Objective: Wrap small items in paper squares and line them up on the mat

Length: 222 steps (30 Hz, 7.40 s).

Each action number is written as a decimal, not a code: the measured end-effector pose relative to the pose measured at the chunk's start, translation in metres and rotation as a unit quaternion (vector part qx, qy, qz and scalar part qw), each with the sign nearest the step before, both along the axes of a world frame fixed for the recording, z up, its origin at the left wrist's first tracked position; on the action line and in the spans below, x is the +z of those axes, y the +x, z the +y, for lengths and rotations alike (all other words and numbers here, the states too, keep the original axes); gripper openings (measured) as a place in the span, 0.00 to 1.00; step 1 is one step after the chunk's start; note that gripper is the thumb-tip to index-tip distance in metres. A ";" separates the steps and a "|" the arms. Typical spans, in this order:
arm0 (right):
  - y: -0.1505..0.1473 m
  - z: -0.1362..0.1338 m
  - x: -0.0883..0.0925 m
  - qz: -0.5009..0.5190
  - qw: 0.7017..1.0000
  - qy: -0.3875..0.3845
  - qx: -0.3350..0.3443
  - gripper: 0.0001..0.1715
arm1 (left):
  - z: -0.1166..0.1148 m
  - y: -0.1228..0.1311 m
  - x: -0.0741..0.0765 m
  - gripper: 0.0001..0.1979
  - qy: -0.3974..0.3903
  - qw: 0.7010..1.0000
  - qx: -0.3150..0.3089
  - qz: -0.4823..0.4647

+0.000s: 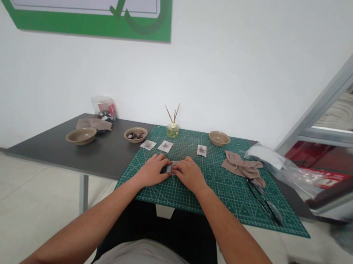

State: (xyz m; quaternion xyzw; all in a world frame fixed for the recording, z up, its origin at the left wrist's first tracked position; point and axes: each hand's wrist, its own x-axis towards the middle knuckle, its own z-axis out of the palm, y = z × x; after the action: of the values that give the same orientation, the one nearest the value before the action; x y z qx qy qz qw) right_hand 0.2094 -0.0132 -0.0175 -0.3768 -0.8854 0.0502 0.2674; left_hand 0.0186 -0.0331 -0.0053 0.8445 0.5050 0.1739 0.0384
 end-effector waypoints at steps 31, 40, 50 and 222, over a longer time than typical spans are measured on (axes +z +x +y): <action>0.000 0.001 -0.006 0.015 0.995 0.004 -0.099 0.24 | -0.002 0.000 0.006 0.14 -0.038 0.998 -0.027 -0.031; 0.001 0.004 -0.004 0.010 0.995 -0.048 -0.087 0.20 | 0.000 -0.001 0.006 0.08 -0.045 0.994 -0.050 -0.087; 0.017 0.012 -0.002 0.359 0.915 -0.124 -0.135 0.09 | 0.015 -0.010 -0.003 0.11 -0.067 0.955 0.031 -0.287; -0.022 -0.021 0.002 0.041 0.987 0.114 -0.110 0.25 | 0.008 0.009 -0.003 0.10 -0.150 0.801 0.020 -0.580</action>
State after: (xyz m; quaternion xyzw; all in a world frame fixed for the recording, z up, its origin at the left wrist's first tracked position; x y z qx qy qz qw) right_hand 0.1873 -0.0342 -0.0155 -0.4366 -0.8268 -0.0651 0.3486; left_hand 0.0272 -0.0248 -0.0086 0.5596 0.4249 0.5539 0.4466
